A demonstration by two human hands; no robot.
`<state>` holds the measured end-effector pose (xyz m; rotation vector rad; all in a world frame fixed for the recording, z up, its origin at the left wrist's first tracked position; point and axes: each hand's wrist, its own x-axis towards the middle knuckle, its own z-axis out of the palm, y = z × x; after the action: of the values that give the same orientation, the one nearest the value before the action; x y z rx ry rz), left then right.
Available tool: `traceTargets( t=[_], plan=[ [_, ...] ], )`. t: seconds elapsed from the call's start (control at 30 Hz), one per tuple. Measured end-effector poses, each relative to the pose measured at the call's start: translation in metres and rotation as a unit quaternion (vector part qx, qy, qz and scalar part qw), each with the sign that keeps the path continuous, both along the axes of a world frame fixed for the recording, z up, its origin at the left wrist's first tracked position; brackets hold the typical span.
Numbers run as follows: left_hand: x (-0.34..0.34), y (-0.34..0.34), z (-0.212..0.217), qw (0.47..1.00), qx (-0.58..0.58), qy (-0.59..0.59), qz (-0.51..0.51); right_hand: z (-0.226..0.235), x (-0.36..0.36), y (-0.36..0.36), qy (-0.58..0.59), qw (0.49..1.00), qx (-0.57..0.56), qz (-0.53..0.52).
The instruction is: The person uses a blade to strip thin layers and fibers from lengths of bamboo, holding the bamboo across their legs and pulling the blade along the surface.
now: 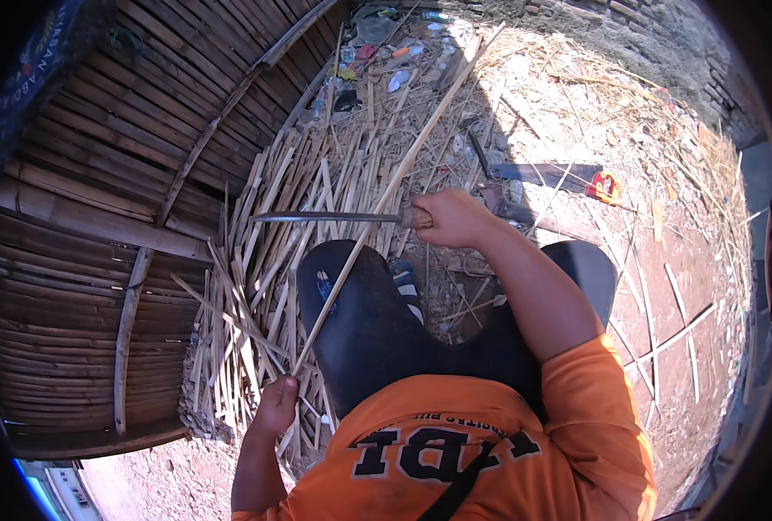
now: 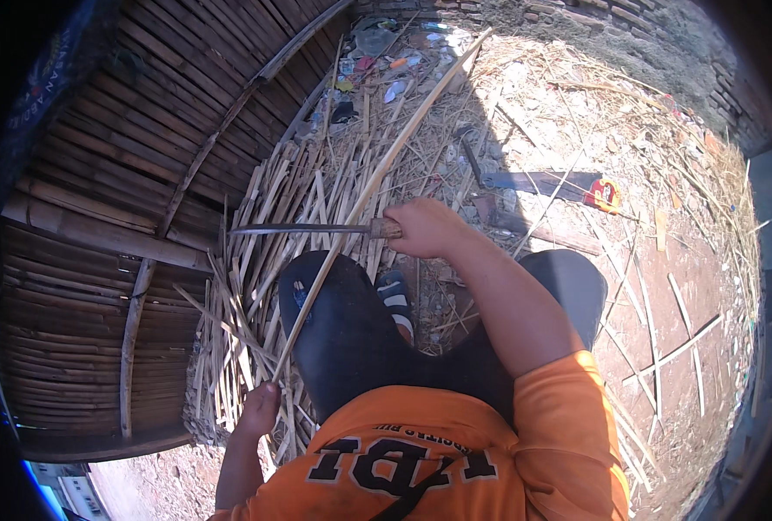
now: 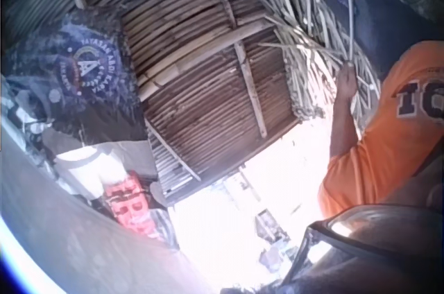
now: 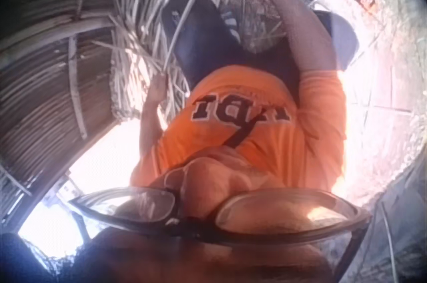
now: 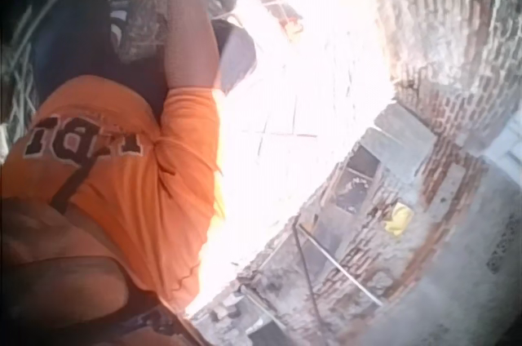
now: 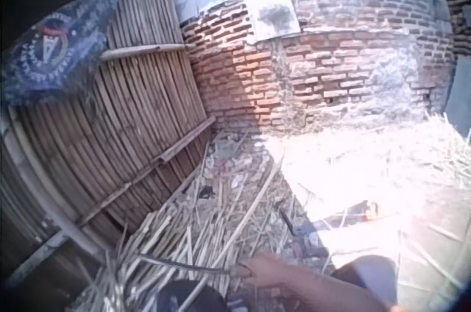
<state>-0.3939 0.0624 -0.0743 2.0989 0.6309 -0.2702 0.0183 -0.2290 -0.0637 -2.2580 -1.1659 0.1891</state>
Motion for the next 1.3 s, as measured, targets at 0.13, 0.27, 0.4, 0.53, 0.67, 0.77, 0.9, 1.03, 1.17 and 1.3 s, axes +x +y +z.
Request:
traceTargets(
  t=[0.13, 0.27, 0.4, 0.53, 0.67, 0.77, 0.9, 1.03, 1.17, 1.3],
  plan=[
    [0.005, 0.003, 0.004, 1.0, 0.007, 0.0, -0.003, -0.003, 0.04, -0.02, 0.052, 0.988, 0.024, -0.147],
    [-0.012, 0.011, 0.001, 0.999, -0.03, 0.028, 0.015, 0.023, -0.007, 0.0, -0.045, 0.997, -0.057, -0.03],
    [0.003, 0.0, 0.003, 0.994, 0.092, -0.038, -0.036, 0.018, -0.016, 0.005, -0.01, 0.997, -0.074, 0.009],
    [0.015, -0.007, 0.014, 0.995, 0.083, -0.04, -0.025, -0.014, 0.059, -0.041, 0.087, 0.967, 0.054, -0.235],
    [0.005, -0.002, 0.019, 0.999, 0.05, -0.007, -0.001, 0.008, 0.031, -0.032, 0.062, 0.98, 0.02, -0.19],
    [0.004, -0.001, 0.006, 0.999, 0.045, -0.024, -0.016, 0.031, -0.02, -0.001, -0.001, 0.997, -0.073, -0.04],
    [0.01, -0.001, -0.002, 0.995, 0.081, -0.043, -0.026, 0.008, -0.004, -0.006, -0.004, 0.999, -0.034, -0.034],
    [0.006, 0.006, 0.002, 0.997, 0.07, -0.007, -0.027, 0.015, 0.045, -0.038, 0.118, 0.961, 0.052, -0.246],
    [-0.012, 0.021, -0.014, 1.0, -0.011, -0.027, -0.009, 0.015, 0.029, -0.026, 0.033, 0.987, 0.01, -0.155],
    [-0.002, 0.012, 0.013, 0.989, -0.134, 0.027, 0.053, 0.031, -0.003, -0.011, -0.067, 0.995, -0.068, -0.028]
  ],
)
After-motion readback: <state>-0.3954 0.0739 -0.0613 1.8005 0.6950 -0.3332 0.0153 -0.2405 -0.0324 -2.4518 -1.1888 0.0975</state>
